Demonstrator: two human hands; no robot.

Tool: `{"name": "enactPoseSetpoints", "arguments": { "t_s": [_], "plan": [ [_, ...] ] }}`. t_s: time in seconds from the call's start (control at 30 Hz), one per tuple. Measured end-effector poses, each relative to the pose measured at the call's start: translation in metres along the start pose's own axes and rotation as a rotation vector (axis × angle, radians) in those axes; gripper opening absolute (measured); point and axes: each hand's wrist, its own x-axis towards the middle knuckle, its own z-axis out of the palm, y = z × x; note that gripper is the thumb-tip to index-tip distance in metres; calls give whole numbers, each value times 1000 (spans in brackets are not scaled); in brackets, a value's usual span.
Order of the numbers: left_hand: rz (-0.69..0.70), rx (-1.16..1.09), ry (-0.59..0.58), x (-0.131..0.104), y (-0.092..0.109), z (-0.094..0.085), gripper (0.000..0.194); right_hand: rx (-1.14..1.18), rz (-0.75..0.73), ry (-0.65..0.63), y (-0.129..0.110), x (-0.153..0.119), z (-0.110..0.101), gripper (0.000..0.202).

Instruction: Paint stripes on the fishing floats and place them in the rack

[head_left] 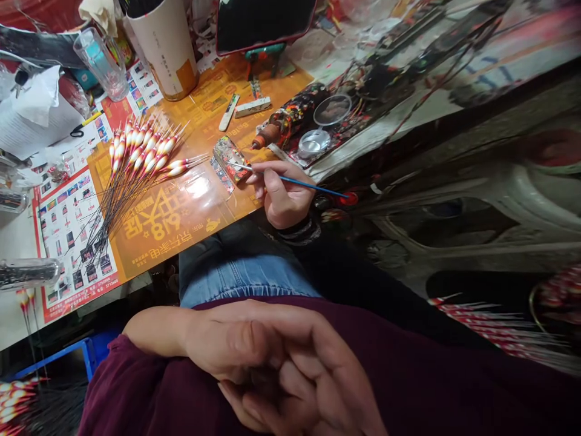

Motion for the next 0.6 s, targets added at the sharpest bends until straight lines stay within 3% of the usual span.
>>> {"name": "enactPoseSetpoints", "arguments": {
  "t_s": [0.27, 0.43, 0.5, 0.6],
  "plan": [
    [-1, -42, 41, -6, -3, -2, 96, -23, -47, 27, 1, -1, 0, 29],
    [125, -23, 74, -22, -8, -8, 74, -29, -63, 32, -1, -2, 0, 25],
    [205, 21, 237, -32, -18, -24, 60, 1, -92, 47, -3, -2, 0, 23],
    [413, -13, 718, -54, -44, -74, 43, 80, -143, 79, -2, -4, 0, 20]
  ]
}}
